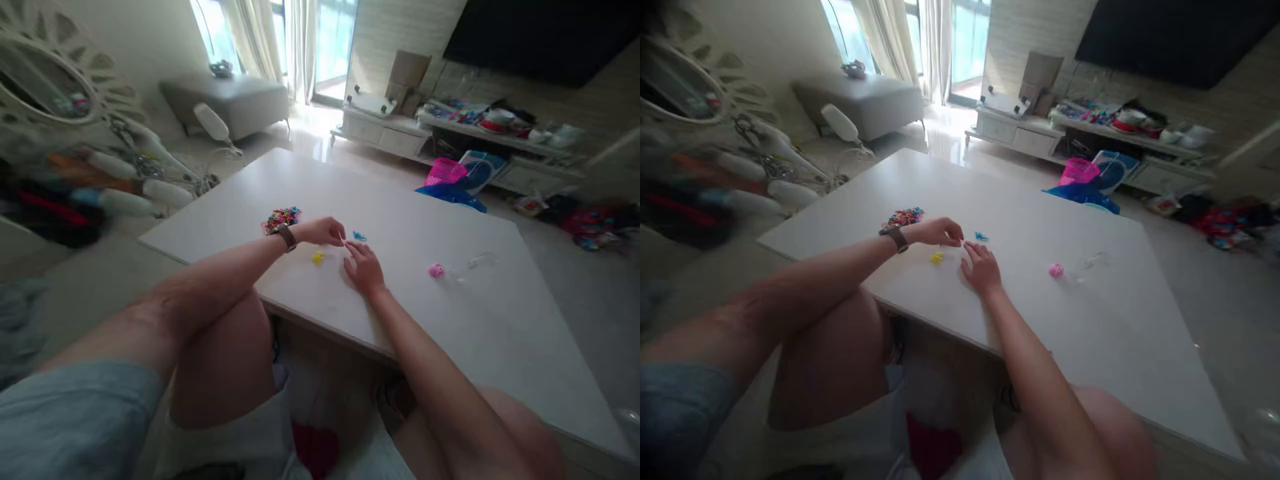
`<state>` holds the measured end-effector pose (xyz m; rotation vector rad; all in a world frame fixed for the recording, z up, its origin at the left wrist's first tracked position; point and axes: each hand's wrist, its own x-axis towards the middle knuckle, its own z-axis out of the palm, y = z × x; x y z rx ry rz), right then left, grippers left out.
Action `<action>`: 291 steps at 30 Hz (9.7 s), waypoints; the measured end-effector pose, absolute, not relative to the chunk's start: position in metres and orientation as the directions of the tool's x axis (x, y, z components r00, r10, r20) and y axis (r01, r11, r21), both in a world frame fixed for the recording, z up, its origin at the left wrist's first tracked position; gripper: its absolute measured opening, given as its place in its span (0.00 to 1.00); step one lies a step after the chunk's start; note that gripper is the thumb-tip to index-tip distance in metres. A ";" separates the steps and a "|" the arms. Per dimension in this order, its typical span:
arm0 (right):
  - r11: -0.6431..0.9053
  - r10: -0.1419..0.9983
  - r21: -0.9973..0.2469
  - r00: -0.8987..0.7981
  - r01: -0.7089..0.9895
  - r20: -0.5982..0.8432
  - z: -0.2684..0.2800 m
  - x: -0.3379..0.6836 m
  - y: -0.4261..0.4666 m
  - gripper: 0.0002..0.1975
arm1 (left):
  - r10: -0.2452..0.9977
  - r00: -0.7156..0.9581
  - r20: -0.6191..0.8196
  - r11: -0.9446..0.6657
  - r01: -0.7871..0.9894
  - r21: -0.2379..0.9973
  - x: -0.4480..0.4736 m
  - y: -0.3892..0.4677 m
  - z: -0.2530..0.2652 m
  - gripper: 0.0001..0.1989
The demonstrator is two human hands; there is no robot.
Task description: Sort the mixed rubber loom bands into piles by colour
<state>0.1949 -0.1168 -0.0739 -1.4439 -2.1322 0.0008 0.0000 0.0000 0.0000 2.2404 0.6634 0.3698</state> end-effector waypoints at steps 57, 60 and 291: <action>0.372 0.863 -0.300 -0.209 0.878 0.459 -0.069 0.195 -0.118 0.15 | 0.939 0.309 -0.152 -0.219 0.876 0.430 -0.068 0.030 -0.008 0.08; 0.371 0.861 -0.290 -0.209 0.882 0.464 -0.070 0.195 -0.119 0.14 | 0.935 0.325 -0.140 -0.245 0.879 0.409 -0.067 0.029 -0.005 0.09; 0.450 0.844 -0.290 -0.296 0.844 0.447 -0.065 0.197 -0.124 0.20 | 0.651 0.758 0.047 -0.478 0.360 0.801 0.009 -0.003 -0.011 0.05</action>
